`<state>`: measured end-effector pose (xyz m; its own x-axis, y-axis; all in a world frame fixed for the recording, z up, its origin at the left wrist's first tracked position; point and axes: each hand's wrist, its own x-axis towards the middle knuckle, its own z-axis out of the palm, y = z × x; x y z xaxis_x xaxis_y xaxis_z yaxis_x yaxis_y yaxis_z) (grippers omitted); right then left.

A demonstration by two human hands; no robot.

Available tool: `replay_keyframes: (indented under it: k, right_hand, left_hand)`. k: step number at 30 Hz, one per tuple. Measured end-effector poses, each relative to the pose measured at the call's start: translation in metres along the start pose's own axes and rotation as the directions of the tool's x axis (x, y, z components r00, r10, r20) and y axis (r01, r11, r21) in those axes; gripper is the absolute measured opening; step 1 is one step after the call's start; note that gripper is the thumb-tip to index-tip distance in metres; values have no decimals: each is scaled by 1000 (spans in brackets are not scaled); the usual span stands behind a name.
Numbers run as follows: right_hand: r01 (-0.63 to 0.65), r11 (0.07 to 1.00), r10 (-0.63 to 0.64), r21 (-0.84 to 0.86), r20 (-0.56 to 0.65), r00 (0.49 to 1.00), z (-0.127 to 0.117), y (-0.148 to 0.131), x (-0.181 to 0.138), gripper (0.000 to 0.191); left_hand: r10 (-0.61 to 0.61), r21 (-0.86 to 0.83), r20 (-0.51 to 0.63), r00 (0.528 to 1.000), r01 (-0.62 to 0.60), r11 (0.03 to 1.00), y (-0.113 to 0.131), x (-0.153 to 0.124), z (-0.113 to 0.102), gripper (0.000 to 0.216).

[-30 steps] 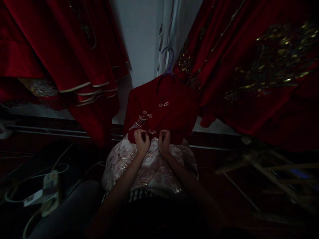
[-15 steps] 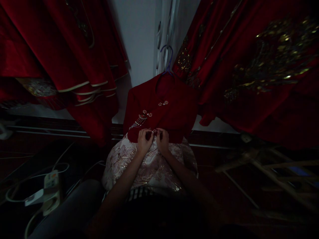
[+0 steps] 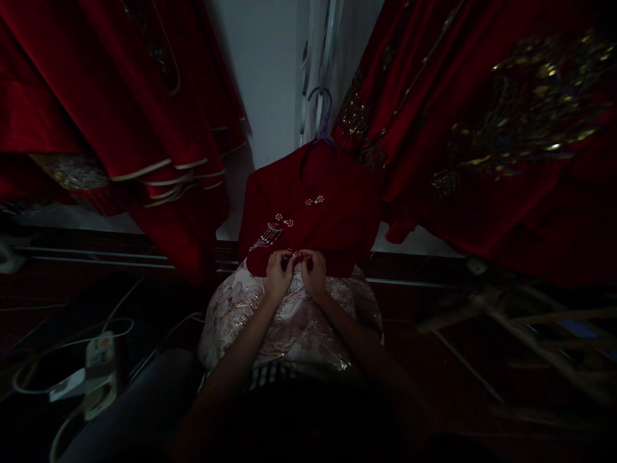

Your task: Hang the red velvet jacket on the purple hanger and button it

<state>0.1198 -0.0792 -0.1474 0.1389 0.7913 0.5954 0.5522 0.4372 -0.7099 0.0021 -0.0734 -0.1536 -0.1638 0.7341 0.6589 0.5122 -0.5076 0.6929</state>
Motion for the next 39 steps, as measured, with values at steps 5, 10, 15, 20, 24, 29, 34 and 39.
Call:
replay_keyframes:
  k: [5, 10, 15, 20, 24, 29, 34, 39]
  right_hand:
    - [3, 1000, -3, 3, 20, 1000, -2, -1, 0, 25]
    - [14, 1000, -13, -14, 43, 999, -3, -4, 1, 31]
    - [55, 998, -53, -34, 41, 998, -2, -4, -1, 35]
    - [64, 998, -65, -16, -94, 993, 2, 2, -5, 20]
    - [102, 995, -100, 6, -175, 980, 3, 6, -7, 17]
    - [113, 993, -107, 34, -153, 982, 3, 7, -7, 16]
    - [101, 993, -92, 62, -126, 988, 3, 7, -6, 16]
    - [96, 993, -89, 63, -107, 990, 3, 6, -6, 16]
  left_hand:
    - [-23, -11, -2, 1000, 23, 1000, 2, 0, -1, 13]
    - [-53, -30, -14, 999, 52, 998, 4, 1, -2, 12]
    - [-107, -88, 95, 990, 115, 989, 8, 9, -10, 7]
    - [-132, -349, 327, 936, 249, 903, 13, 40, -12, 12]
    - [-462, -509, 199, 864, 494, 705, 10, 73, 1, 27]
    - [-521, -689, 237, 820, 519, 505, 8, 91, 9, 37]
    - [-556, -654, 208, 805, 537, 533, 13, 90, 10, 37]
    - [-537, -539, 76, 840, 488, 687, 15, 96, 13, 24]
